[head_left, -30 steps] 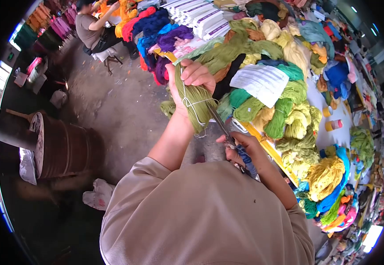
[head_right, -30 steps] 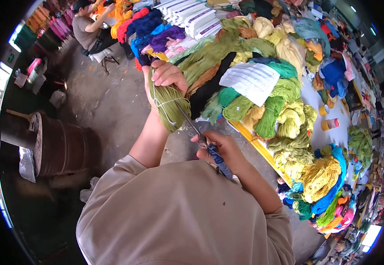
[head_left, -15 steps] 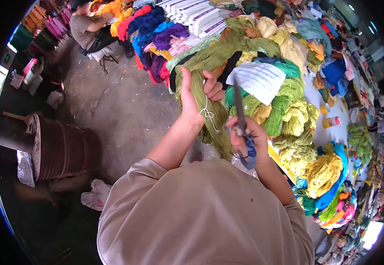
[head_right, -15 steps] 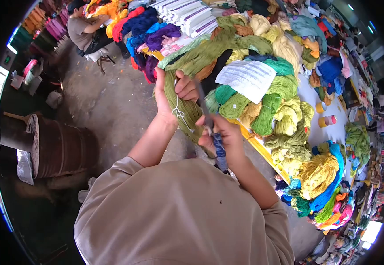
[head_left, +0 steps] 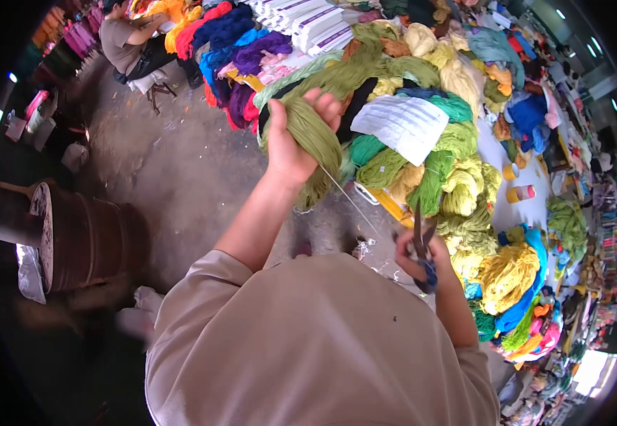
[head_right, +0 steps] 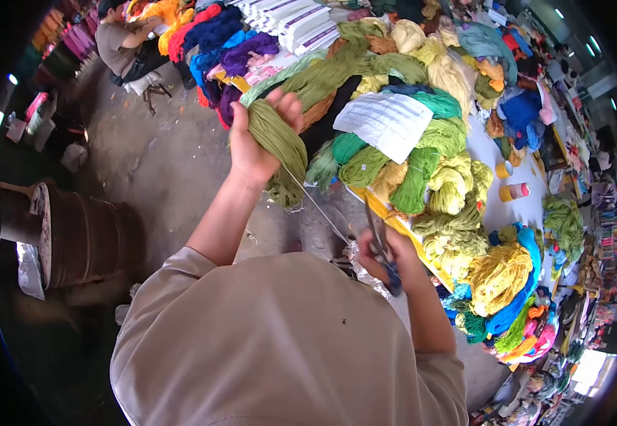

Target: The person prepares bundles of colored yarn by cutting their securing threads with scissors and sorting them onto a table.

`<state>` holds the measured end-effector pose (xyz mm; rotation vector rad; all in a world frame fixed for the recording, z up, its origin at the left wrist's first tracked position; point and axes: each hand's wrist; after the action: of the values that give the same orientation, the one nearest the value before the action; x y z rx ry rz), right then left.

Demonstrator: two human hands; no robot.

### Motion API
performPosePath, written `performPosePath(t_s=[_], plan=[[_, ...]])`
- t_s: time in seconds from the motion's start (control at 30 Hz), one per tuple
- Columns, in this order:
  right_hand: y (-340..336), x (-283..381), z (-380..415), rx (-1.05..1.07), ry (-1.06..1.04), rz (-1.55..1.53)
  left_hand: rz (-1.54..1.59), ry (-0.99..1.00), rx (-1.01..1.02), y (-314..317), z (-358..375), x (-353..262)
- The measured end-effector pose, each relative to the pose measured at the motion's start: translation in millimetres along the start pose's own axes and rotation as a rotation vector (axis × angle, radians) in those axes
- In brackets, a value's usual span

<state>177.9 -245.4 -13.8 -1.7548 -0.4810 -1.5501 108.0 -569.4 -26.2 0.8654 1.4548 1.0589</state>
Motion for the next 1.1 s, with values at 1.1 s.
performPosePath(t_s=[1.1], plan=[[6.5,45.0,-75.9,0.051,0.052,-0.227,0.437,-0.107,0.363,54.9,27.9,-4.6]])
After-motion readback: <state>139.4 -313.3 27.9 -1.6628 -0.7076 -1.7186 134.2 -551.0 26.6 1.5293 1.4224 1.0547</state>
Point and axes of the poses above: each hand's wrist, its own z-axis away from the middle knuckle, its own y-axis out of the palm, x = y × z, and after that the axes turned 4 degrees about x, right-handed
